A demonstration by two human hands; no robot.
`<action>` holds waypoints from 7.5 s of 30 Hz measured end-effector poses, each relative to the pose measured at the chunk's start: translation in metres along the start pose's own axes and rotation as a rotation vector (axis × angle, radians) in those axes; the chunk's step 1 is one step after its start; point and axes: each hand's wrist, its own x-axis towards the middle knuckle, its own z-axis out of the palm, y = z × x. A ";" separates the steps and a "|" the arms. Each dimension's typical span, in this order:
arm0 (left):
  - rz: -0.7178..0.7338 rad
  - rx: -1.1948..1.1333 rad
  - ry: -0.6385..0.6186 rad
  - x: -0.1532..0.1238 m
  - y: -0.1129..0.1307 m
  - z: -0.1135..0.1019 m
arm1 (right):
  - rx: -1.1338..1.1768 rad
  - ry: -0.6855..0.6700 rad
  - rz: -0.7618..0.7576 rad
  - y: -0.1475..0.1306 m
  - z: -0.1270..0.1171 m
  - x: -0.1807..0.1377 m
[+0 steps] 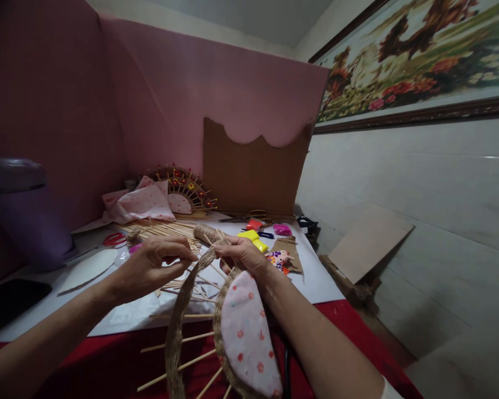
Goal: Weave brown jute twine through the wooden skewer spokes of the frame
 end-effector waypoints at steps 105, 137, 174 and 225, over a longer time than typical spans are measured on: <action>-0.220 -0.142 -0.027 0.001 -0.004 -0.009 | -0.098 0.010 -0.136 0.004 -0.003 0.003; -0.111 0.102 -0.010 -0.003 0.002 0.007 | 0.016 -0.019 0.051 -0.007 -0.006 -0.002; -0.626 -1.094 -0.183 0.002 -0.019 0.006 | 0.085 -0.106 -0.057 -0.014 -0.007 -0.010; -0.246 -0.043 0.007 0.001 -0.004 0.002 | 0.025 0.097 -0.028 -0.010 -0.023 -0.001</action>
